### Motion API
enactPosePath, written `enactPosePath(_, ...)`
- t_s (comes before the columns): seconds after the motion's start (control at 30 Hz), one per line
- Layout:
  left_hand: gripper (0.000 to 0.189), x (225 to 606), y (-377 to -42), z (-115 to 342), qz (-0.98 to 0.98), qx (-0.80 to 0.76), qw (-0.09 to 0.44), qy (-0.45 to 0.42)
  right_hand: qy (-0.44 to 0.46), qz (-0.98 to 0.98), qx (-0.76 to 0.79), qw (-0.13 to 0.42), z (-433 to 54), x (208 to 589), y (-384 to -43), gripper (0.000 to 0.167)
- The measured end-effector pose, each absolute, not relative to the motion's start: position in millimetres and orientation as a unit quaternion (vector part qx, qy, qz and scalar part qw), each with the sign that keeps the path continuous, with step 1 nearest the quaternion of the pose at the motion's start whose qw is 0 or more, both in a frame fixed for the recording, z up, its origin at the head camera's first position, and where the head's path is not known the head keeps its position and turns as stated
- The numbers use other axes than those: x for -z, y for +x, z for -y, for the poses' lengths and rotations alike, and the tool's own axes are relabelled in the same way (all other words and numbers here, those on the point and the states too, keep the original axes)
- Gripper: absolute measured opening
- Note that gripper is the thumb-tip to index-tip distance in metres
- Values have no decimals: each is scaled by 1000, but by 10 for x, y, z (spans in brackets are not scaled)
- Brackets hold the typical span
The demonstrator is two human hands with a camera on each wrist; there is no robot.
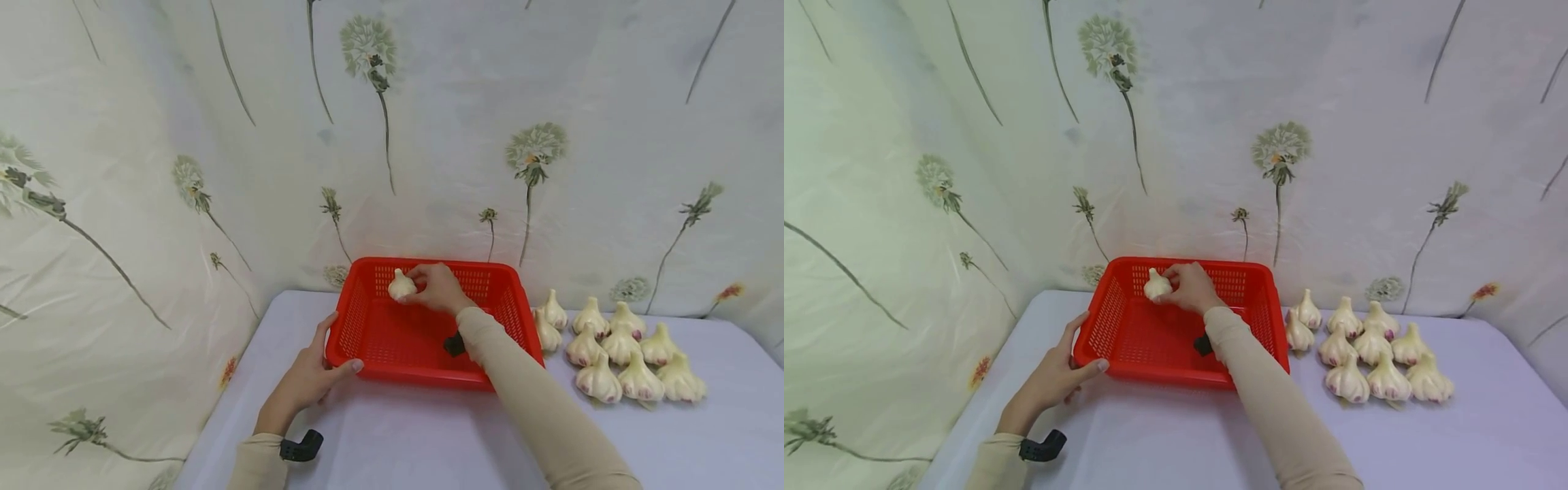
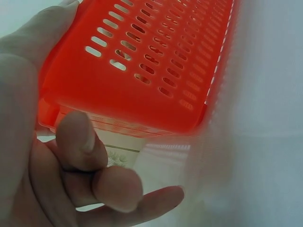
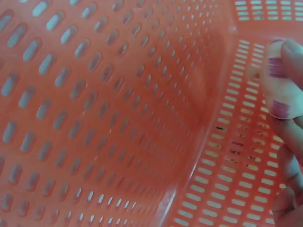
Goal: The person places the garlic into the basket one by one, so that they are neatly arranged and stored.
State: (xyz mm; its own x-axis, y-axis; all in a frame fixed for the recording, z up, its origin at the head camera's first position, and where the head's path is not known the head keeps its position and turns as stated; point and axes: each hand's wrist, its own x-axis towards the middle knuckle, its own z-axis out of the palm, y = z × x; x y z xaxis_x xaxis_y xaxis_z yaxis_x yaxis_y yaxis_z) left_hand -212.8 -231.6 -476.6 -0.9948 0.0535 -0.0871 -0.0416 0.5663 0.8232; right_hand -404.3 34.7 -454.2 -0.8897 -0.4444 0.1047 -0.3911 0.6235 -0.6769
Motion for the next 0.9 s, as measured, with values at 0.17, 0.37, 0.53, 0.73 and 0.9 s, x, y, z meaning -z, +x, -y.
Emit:
enactPosePath(0.17,102,4740,-2143,2320,-883,-467,58,4,-242,-907,342,51,-279,4509,-4022,53)
enactPosePath(0.37,102,4750,-2118,2327,-873,-483,69,3,-268,-913,302,60,-147,4519,-4020,54)
enactPosePath(0.53,102,4788,-2087,2326,-872,-484,68,10,-268,-920,276,69,-83,4581,-4036,51)
enactPosePath(0.73,100,4813,-2091,2329,-866,-495,66,8,-267,-924,263,72,-70,4640,-4076,51)
enactPosePath(0.9,102,4802,-2106,2325,-868,-492,66,6,-262,-929,252,72,-79,4677,-4101,48)
